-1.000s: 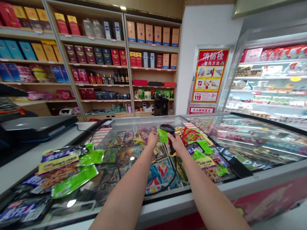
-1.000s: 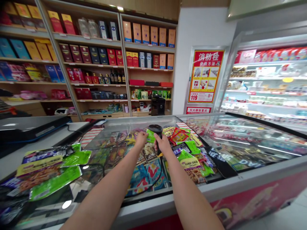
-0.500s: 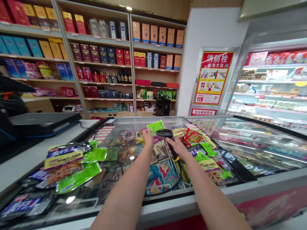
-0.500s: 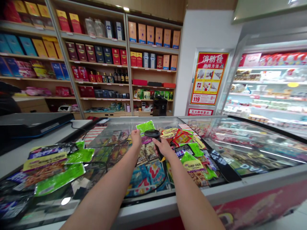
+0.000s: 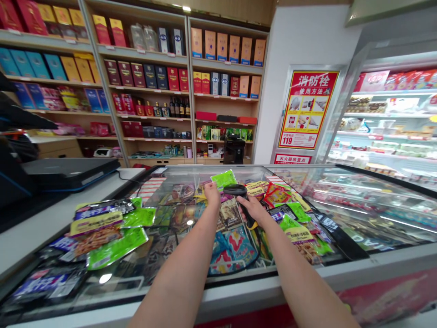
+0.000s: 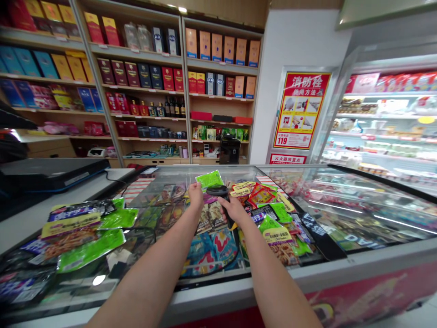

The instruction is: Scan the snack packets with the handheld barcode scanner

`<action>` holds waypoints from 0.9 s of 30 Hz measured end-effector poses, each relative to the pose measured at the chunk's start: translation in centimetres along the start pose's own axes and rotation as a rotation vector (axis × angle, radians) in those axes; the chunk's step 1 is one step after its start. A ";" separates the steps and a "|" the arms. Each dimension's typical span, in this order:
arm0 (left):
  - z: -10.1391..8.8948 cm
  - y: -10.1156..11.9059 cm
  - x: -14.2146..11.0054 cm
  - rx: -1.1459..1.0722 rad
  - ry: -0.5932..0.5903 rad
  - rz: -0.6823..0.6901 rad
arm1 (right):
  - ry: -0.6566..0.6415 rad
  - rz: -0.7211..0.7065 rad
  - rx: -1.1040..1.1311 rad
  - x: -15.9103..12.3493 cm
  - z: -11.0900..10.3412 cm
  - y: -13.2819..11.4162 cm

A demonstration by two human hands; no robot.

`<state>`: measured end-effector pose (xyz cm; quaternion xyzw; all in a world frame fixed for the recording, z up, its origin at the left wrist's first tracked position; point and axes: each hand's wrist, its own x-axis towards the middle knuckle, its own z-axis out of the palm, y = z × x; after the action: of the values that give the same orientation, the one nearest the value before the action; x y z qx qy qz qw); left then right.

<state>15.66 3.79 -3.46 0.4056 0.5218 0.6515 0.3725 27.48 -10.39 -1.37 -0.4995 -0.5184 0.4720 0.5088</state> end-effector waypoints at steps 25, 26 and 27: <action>-29.7 9.5 2.1 0.948 0.426 0.242 | -0.420 -0.024 0.073 1.0 17.4 -2.3; -30.4 9.5 2.0 1.002 0.427 0.223 | -0.430 -0.023 0.078 0.9 17.8 -2.1; -31.0 9.4 1.9 1.050 0.430 0.209 | -0.436 -0.020 0.080 0.9 18.0 -1.9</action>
<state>-14.13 -7.87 2.12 0.4440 0.7964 0.4064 -0.0597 9.41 -9.30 -0.05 -0.3597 -0.6020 0.5840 0.4088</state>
